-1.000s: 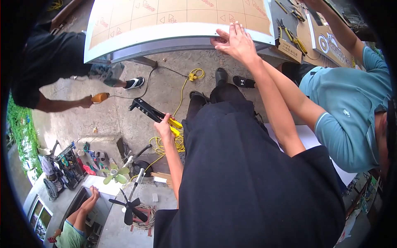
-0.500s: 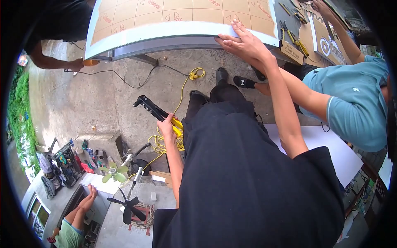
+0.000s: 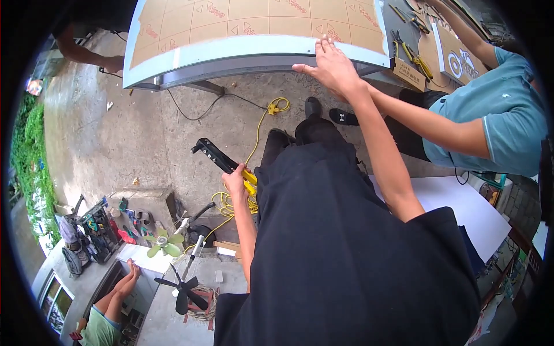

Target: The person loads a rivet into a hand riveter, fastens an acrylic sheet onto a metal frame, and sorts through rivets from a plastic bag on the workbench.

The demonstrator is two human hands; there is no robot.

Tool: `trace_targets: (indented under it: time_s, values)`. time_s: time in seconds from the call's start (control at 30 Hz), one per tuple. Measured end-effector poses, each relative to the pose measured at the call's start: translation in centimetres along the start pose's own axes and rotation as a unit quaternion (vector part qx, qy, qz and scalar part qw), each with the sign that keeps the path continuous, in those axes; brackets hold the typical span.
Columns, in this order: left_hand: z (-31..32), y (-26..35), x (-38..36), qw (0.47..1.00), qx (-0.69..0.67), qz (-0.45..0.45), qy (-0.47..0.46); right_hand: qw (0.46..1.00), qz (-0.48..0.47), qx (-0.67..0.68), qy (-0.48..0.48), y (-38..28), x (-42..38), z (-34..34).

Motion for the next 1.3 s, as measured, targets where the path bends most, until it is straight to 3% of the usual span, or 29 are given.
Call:
trace_targets:
  time_s: [0.07,0.13,0.17,0.2,0.3,0.37,0.4,0.5,0.63,0.67,0.73,0.8,0.87,1.0,1.1,1.13,1.2,1.23,1.3]
  values:
    - [0.1,0.0,-0.1,1.0,0.009,0.001,-0.005,1.0,0.004,-0.014,0.01,-0.9,-0.5,0.4]
    - [0.1,-0.5,0.2,1.0,0.022,0.001,-0.013,0.988,-0.071,-0.116,0.075,-2.7,-1.6,2.0]
    - [0.0,-0.9,0.6,1.0,0.012,-0.002,-0.015,0.972,-0.163,-0.034,0.163,-2.8,-2.2,3.9]
    - [0.1,-0.7,0.6,1.0,0.011,-0.001,-0.018,0.961,-0.23,0.062,0.14,-2.8,-2.9,3.9]
    - [0.2,-0.4,0.4,1.0,0.01,-0.001,-0.017,0.953,-0.255,0.094,0.136,-1.6,-3.3,3.4]
    - [0.2,-0.3,0.4,1.0,0.014,0.0,-0.016,0.956,-0.115,0.097,0.253,0.4,-2.2,2.8]
    - [0.0,-0.3,0.4,1.0,0.022,0.001,-0.016,0.956,-0.116,0.099,0.252,1.0,-1.8,3.2]
    - [-0.3,-0.5,0.3,0.999,0.033,0.004,-0.016,0.957,-0.189,0.008,0.222,2.0,-1.8,4.7]
    - [-0.7,-1.1,0.3,0.999,0.033,-0.004,-0.021,0.939,-0.281,0.047,0.191,3.4,-2.2,3.3]
    - [-0.8,-1.2,0.2,0.999,0.029,-0.001,-0.018,0.939,-0.281,0.049,0.192,3.4,-1.8,3.0]
    - [-0.7,-1.3,-0.1,1.0,0.026,0.002,-0.018,0.944,-0.173,0.111,0.258,3.7,-0.6,2.6]
    - [-0.8,-1.3,-0.3,0.999,0.036,-0.018,-0.006,0.955,-0.137,0.086,0.25,3.7,-0.2,3.4]
    - [-1.1,-1.3,-0.4,0.999,0.043,-0.012,-0.009,0.943,-0.241,0.067,0.222,3.8,-0.3,3.9]
    - [-1.5,-2.5,-0.2,0.998,0.064,-0.015,-0.016,0.933,-0.277,0.08,0.215,5.0,0.0,3.1]
    - [-1.9,-3.6,-0.6,0.996,0.078,-0.035,-0.005,0.922,-0.166,0.293,0.191,5.3,1.3,2.6]
    - [-2.2,-4.4,-0.5,0.993,0.11,-0.038,0.011,0.923,-0.164,0.293,0.189,4.7,1.8,2.2]
    - [-2.8,-6.1,-0.2,0.984,0.17,-0.046,0.023,0.95,-0.04,0.132,0.281,3.9,3.0,2.1]
    - [-3.2,-7.7,0.3,0.981,0.182,-0.055,0.028,0.968,-0.014,0.097,0.232,4.1,3.7,2.7]
    - [-4.1,-10.4,0.8,0.977,0.193,-0.079,0.029,0.963,-0.044,0.112,0.241,4.9,4.1,3.4]
Point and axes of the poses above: each hand's wrist, its own x-axis towards the middle knuckle, its own z-axis out of the palm, y = z × x, the point moved 1 cm from there along x, towards the middle knuckle, and after that the axes turned 3 degrees about x, right-handed, at the moved point
